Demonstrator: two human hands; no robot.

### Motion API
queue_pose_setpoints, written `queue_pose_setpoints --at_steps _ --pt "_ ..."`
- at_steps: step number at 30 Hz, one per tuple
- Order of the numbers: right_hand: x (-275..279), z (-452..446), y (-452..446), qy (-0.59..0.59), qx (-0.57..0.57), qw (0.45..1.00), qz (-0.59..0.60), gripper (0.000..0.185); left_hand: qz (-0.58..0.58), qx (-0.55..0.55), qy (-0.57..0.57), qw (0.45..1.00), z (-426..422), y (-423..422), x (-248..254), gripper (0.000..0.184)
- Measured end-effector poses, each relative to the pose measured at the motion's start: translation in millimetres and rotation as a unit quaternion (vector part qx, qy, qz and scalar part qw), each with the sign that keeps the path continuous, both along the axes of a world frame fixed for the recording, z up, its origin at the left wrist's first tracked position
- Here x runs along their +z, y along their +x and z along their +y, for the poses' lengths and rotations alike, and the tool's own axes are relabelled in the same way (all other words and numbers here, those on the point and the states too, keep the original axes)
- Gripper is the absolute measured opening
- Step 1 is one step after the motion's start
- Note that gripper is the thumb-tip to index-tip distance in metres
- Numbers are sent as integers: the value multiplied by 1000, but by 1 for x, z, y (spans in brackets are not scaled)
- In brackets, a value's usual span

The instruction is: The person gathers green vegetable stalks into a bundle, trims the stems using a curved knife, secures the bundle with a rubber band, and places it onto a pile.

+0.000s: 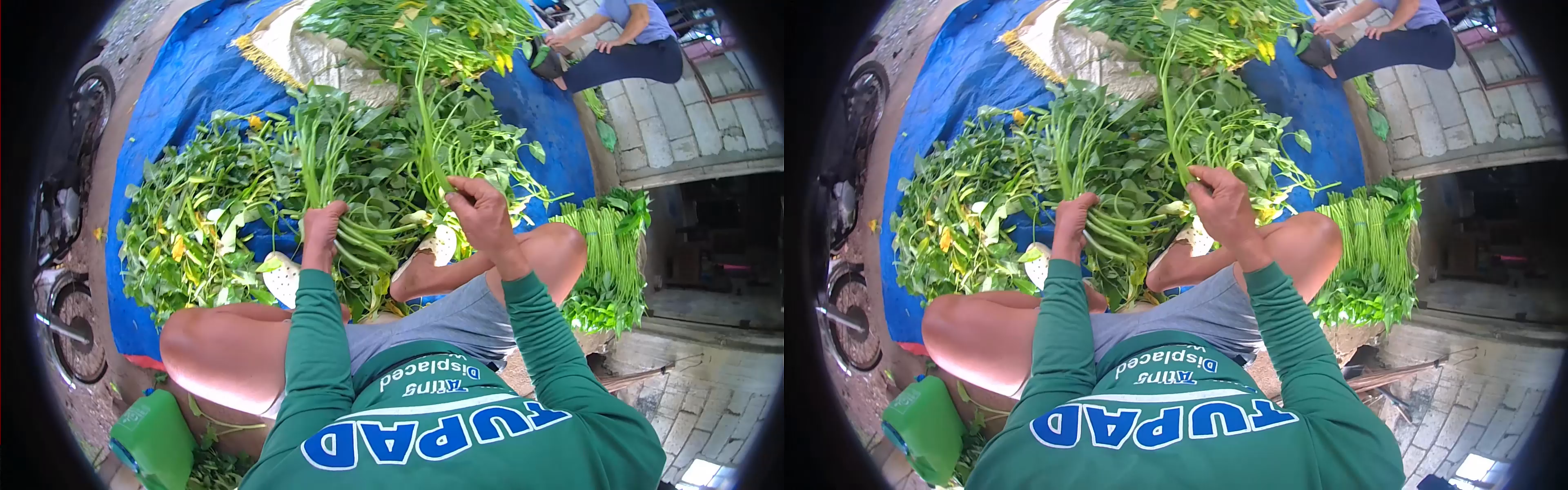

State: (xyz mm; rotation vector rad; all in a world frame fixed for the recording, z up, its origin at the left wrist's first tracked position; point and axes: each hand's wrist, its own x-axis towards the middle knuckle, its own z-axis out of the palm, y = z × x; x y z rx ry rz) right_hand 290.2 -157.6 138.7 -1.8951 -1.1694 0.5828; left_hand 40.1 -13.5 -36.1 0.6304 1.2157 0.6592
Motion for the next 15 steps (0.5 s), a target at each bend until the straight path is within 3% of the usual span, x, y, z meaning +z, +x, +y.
queue_pose_setpoints --at_steps 3,6,9,12,15 --pt "-18 10 -34 -77 73 990 -92 36 -41 17 -36 998 -9 7 2 17" --pt "-76 13 -62 -260 140 955 7 37 -168 3 -100 981 -18 5 -44 17" --pt "-124 3 -73 -291 179 936 83 42 -223 -19 -188 956 -35 -5 -63 31" --pt "-155 -6 -65 -317 196 926 63 37 -236 -13 -258 937 -49 -4 -72 45" --pt "-165 -10 -67 -275 252 928 18 38 -194 78 -158 965 -62 3 -83 51"
